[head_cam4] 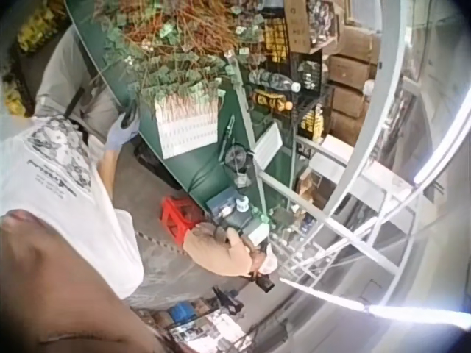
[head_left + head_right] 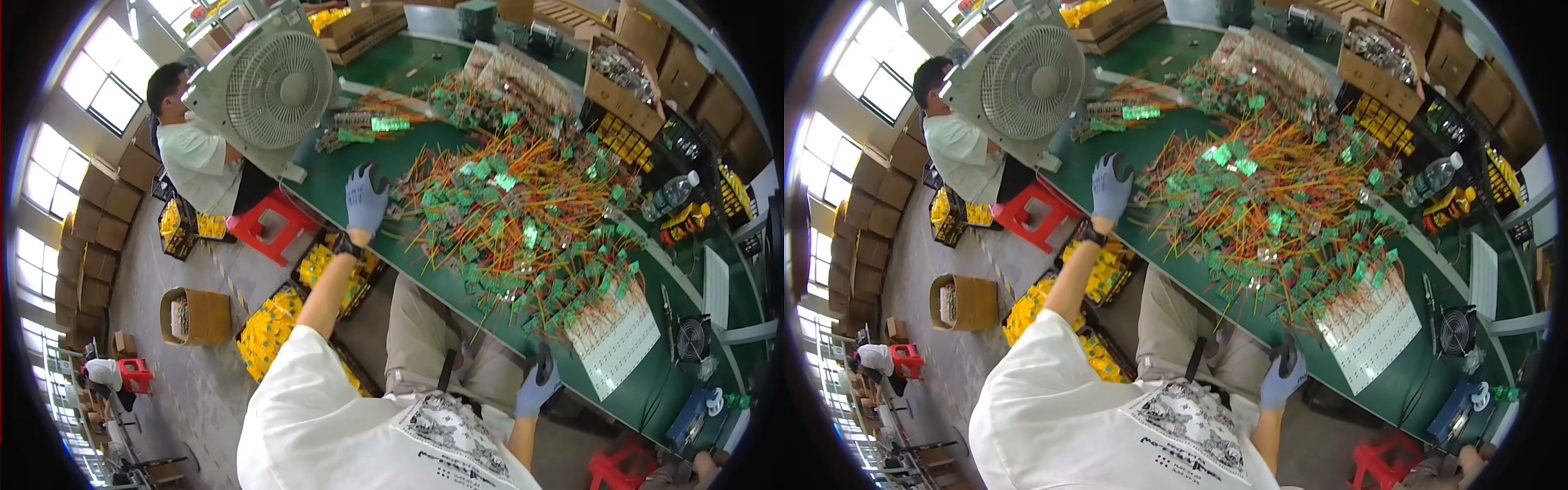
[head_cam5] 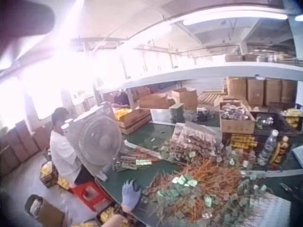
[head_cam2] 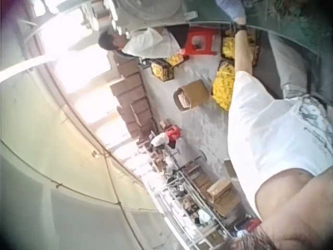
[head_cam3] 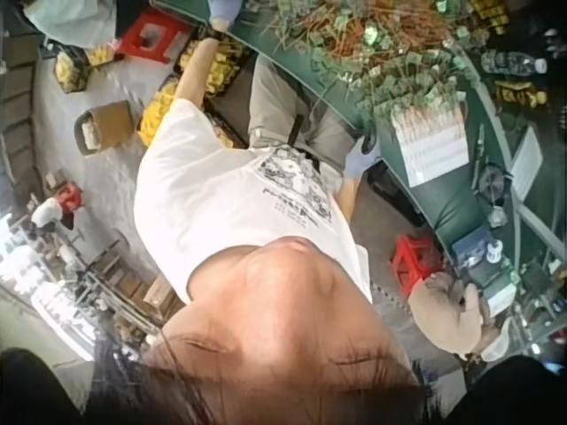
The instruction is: The person sorts and organizes small electronic circuit boards and wires by hand, placing them into component bins on a production line.
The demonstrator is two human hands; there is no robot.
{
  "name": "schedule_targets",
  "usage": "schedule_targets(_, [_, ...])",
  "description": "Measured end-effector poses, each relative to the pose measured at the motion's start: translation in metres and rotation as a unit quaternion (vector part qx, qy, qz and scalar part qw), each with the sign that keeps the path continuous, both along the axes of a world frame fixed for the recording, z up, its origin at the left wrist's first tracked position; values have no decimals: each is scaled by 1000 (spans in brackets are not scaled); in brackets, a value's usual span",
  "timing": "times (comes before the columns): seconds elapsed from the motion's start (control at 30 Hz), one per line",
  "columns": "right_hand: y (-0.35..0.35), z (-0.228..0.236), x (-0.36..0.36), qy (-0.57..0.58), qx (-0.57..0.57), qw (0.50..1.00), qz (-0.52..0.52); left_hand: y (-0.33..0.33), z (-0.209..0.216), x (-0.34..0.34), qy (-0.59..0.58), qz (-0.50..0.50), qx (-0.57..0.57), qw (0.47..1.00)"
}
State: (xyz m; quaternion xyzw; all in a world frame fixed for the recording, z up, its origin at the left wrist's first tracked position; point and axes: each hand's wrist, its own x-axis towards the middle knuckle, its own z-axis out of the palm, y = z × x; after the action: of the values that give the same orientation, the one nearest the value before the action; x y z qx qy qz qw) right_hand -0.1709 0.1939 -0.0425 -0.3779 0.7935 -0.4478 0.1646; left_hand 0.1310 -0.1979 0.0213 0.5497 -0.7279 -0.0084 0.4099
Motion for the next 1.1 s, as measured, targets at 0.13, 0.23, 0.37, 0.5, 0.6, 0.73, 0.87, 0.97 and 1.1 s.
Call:
schedule_targets(0.13, [3,-14,-11,-86,52,988,-117,-104,-11,-3,-134,59,29,989])
schedule_targets(0.23, [-2,-23,-13,-48,44,995,-82,-160,-18,12,-246,81,7,966])
schedule_targets(0.37, [-1,1,-20,-49,0,998,-31,-186,-18,-7,-338,102,56,934])
schedule_targets(0.5, [3,-10,-30,-96,-37,993,-53,-185,-15,-12,-289,146,82,943])
schedule_targets(0.6, [-1,-9,-33,-204,-111,970,-75,-183,-14,1,-271,105,-13,957])
schedule_targets(0.73, [-7,35,-29,-219,-94,971,10,-171,-1,14,-166,55,-7,985])
schedule_targets(0.87, [-10,30,-30,-175,-111,975,74,-151,21,35,-40,51,-117,991])
schedule_targets(0.97, [-5,37,-25,-231,-99,968,22,-94,37,9,116,12,-82,990])
schedule_targets(1.1, [16,-6,-21,-154,-87,984,26,39,45,-27,310,-102,43,944])
